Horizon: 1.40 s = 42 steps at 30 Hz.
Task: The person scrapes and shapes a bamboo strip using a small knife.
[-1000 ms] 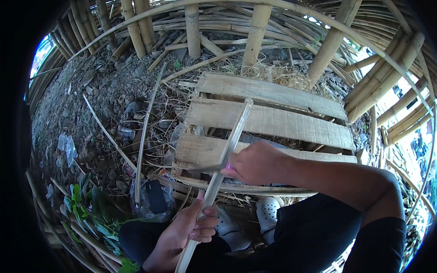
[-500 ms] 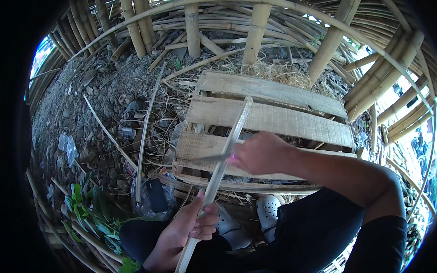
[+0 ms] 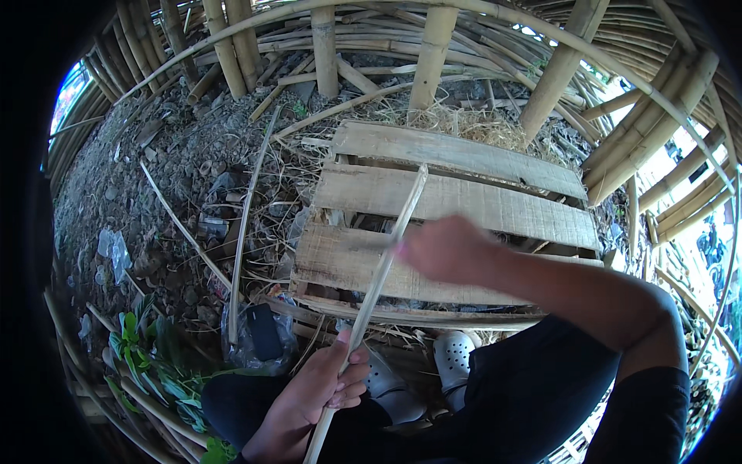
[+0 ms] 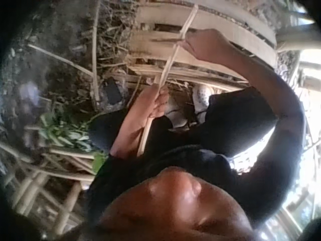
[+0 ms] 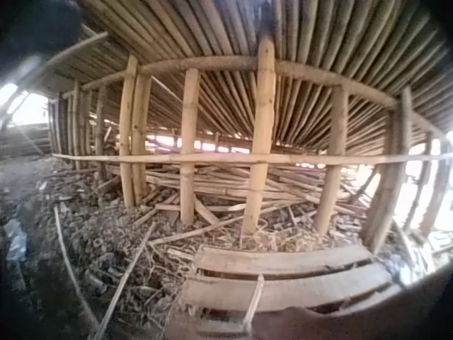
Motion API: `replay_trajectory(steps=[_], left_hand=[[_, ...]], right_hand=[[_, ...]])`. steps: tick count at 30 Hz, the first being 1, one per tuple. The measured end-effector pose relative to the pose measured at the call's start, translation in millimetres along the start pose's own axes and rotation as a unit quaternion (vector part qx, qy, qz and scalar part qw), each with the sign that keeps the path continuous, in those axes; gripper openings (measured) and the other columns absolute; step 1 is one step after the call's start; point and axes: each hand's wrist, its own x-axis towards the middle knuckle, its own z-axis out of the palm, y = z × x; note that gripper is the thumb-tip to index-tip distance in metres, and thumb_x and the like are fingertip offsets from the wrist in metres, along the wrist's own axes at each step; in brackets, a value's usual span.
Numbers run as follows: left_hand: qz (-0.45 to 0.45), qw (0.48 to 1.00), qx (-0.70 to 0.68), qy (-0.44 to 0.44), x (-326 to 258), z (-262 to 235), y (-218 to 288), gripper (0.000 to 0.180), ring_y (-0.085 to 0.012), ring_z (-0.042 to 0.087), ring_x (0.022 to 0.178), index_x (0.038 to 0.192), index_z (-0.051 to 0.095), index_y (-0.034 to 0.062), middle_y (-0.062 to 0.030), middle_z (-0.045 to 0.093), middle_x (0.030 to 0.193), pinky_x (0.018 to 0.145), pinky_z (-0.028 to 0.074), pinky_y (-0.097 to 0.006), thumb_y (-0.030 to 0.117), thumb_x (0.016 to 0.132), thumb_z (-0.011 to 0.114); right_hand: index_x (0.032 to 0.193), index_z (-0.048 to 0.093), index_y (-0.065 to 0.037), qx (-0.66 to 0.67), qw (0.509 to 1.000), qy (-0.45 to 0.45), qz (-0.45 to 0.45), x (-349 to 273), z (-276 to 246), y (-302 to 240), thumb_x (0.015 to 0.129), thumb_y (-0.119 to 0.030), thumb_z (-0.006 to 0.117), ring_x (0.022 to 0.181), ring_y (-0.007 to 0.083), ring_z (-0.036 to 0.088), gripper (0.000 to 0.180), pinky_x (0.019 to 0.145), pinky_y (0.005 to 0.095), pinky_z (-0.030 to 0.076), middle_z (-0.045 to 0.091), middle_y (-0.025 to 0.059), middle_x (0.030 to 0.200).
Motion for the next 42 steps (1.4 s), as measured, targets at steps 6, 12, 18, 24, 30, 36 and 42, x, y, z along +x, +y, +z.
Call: replay_trajectory(steps=[6, 12, 18, 24, 30, 36, 42], left_hand=[[-0.004, 1.000, -0.014, -0.027, 4.6, -0.1, 0.3, 0.046, -0.0050, 0.024, 0.039, 0.081, 0.039, 0.0134, 0.0060, 0.027, 0.054, 0.038, 0.022, -0.020, 0.055, 0.099, 0.033], [0.061, 0.994, -0.074, -0.046, 4.4, -13.3, 5.3, 0.038, -0.0069, 0.032, 0.041, 0.090, 0.043, 0.0099, 0.0020, 0.035, 0.056, 0.039, 0.026, -0.022, 0.044, 0.103, 0.035], [0.096, 0.995, -0.036, -0.010, 14.5, -14.8, 2.1, 0.037, -0.0057, 0.028, 0.038, 0.091, 0.045, 0.0118, 0.0045, 0.033, 0.055, 0.037, 0.022, -0.021, 0.046, 0.103, 0.034], [0.074, 0.997, -0.036, -0.009, 19.4, -18.4, 2.1, 0.038, -0.0044, 0.024, 0.037, 0.088, 0.044, 0.0135, 0.0050, 0.031, 0.054, 0.036, 0.019, -0.021, 0.047, 0.103, 0.033], [0.041, 0.996, -0.077, -0.026, 14.0, -11.2, -0.6, 0.040, -0.0046, 0.023, 0.038, 0.086, 0.043, 0.0131, 0.0060, 0.028, 0.054, 0.036, 0.017, -0.022, 0.050, 0.101, 0.036], [0.015, 0.995, -0.094, -0.042, 12.7, -13.5, 4.4, 0.042, -0.0030, 0.020, 0.036, 0.080, 0.041, 0.0163, 0.0075, 0.026, 0.050, 0.033, 0.016, -0.020, 0.051, 0.102, 0.031], [0.005, 0.993, -0.101, -0.054, 8.9, -11.7, 2.6, 0.041, -0.0027, 0.019, 0.036, 0.078, 0.040, 0.0176, 0.0080, 0.026, 0.051, 0.032, 0.015, -0.020, 0.050, 0.102, 0.032]], right_hand=[[0.087, 0.064, -0.003, 0.031, 0.997, 0.059, 0.042, 3.2, -8.2, 30.2, 0.100, -0.042, 0.039, 0.062, 0.0366, 0.064, 0.048, 0.061, 0.0481, 0.052, 0.062, 0.0165, 0.063], [0.085, 0.063, -0.003, 0.054, 0.997, 0.049, 0.036, -6.3, -24.7, -2.9, 0.099, -0.039, 0.042, 0.063, 0.0390, 0.062, 0.044, 0.064, 0.0487, 0.051, 0.063, 0.0174, 0.067], [0.086, 0.060, -0.003, 0.250, 0.951, 0.150, -0.097, -2.9, -3.0, 0.0, 0.098, -0.038, 0.046, 0.065, 0.0394, 0.061, 0.039, 0.064, 0.0495, 0.048, 0.060, 0.0162, 0.066], [0.083, 0.058, -0.001, 0.176, 0.981, 0.000, -0.077, -18.1, -1.5, -53.9, 0.099, -0.039, 0.042, 0.052, 0.0337, 0.060, 0.044, 0.054, 0.0455, 0.049, 0.058, 0.0141, 0.056], [0.069, 0.059, -0.005, 0.092, 0.991, 0.046, -0.082, -19.8, -9.3, -60.9, 0.098, -0.044, 0.045, 0.038, 0.0260, 0.054, 0.050, 0.040, 0.0393, 0.045, 0.052, 0.0082, 0.046], [0.066, 0.060, -0.006, 0.070, 0.989, 0.070, -0.106, -6.5, -8.4, -46.3, 0.100, -0.045, 0.042, 0.035, 0.0236, 0.051, 0.055, 0.040, 0.0361, 0.045, 0.050, 0.0057, 0.043], [0.071, 0.065, -0.007, 0.060, 0.995, -0.018, -0.083, -0.2, -15.0, -41.6, 0.102, -0.046, 0.029, 0.049, 0.0240, 0.061, 0.062, 0.052, 0.0391, 0.053, 0.058, 0.0073, 0.054]])
